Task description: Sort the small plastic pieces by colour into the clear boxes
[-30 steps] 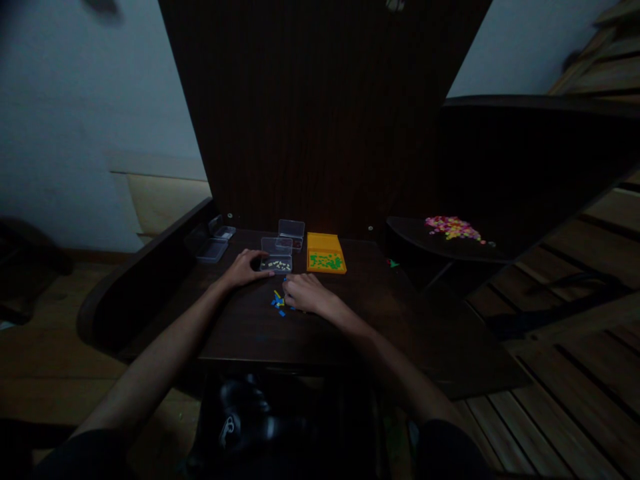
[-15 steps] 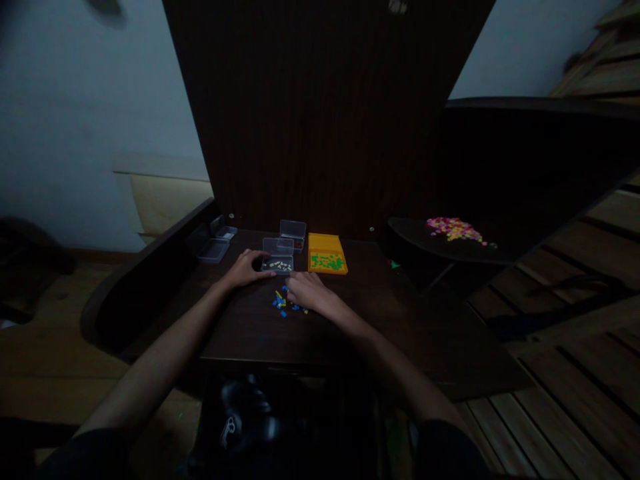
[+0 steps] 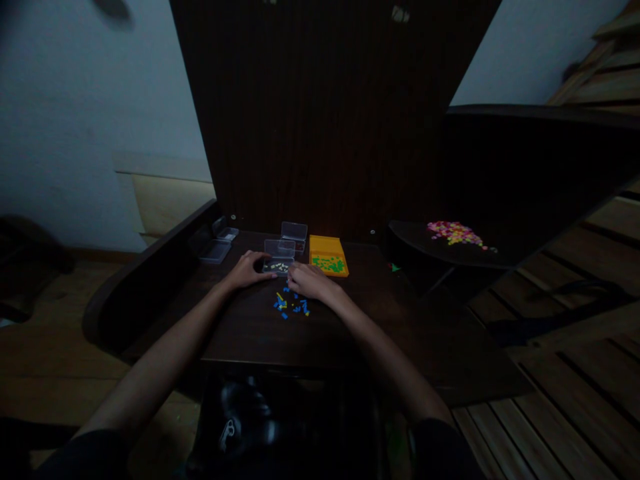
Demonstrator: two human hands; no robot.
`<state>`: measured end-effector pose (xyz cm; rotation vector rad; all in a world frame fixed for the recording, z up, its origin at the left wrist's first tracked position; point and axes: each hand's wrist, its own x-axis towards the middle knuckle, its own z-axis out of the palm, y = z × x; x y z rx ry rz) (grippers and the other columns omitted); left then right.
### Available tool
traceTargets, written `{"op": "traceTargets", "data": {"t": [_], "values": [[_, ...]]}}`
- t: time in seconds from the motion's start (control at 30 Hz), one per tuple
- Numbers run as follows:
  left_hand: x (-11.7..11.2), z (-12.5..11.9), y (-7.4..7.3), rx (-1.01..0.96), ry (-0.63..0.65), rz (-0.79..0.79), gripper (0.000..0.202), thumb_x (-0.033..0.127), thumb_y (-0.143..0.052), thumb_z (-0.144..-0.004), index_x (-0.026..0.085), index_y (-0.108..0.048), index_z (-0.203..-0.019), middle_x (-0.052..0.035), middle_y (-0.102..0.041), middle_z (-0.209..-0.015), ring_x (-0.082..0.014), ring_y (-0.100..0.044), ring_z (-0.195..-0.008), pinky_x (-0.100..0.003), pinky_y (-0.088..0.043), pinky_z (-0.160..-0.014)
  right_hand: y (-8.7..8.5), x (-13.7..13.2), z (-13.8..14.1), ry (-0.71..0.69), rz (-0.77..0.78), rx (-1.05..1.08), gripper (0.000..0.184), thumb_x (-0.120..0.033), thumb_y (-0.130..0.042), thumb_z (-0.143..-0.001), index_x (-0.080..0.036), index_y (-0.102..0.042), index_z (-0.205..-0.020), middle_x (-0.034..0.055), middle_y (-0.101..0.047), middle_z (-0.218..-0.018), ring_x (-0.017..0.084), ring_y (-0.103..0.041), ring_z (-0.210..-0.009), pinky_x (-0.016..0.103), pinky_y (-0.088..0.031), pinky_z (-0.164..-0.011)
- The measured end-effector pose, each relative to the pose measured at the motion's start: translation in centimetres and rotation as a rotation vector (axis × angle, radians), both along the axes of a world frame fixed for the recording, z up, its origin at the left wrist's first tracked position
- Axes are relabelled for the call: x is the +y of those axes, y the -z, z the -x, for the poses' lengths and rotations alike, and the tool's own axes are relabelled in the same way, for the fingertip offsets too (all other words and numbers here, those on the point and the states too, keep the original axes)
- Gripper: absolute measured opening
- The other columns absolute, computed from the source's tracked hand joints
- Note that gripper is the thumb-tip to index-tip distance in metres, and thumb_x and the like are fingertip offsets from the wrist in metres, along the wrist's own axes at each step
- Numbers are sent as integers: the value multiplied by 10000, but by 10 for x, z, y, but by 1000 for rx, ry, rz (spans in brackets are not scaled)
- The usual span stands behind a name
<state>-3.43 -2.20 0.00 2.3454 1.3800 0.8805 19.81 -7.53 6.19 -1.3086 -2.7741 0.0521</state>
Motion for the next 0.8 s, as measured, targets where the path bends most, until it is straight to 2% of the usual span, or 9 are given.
{"op": "traceTargets", "data": {"t": [0.13, 0.33, 0.57, 0.8], "values": [[-1, 0, 0, 4, -7, 17, 618, 578, -757, -689, 191, -618, -1151, -86, -638, -1165, -307, -523, -1130, -433, -403, -1004, -9, 26, 5, 22, 25, 151, 78, -133, -589, -924, -129, -653, -968, 61, -633, -970, 167, -589, -870, 219, -403, -711], [1, 0, 1, 11, -5, 15, 643, 597, -754, -687, 188, -616, -1164, -91, -634, -1172, -311, -519, -1135, -444, -387, -1020, -3, 52, 20, 148, 20, 90, 130, -157, -581, -935, -132, -700, -981, 83, -666, -1009, 187, -615, -929, 210, -418, -743], [1, 1, 2, 1, -13, 10, 636, 583, -771, -681, 193, -619, -1159, -86, -633, -1154, -305, -521, -1125, -431, -399, -1007, 0, 54, 21, 222, 2, -24, 194, -214, -560, -958, -175, -736, -1032, 91, -681, -1101, 226, -625, -1020, 225, -447, -778], [1, 1, 2, 3, -14, 11, 627, 580, -768, -688, 191, -623, -1159, -86, -635, -1154, -305, -525, -1116, -433, -398, -1005, -7, 48, 16, 253, -2, 18, 222, -192, -565, -946, -192, -739, -1083, 94, -691, -1087, 246, -634, -1002, 246, -454, -773]]}}
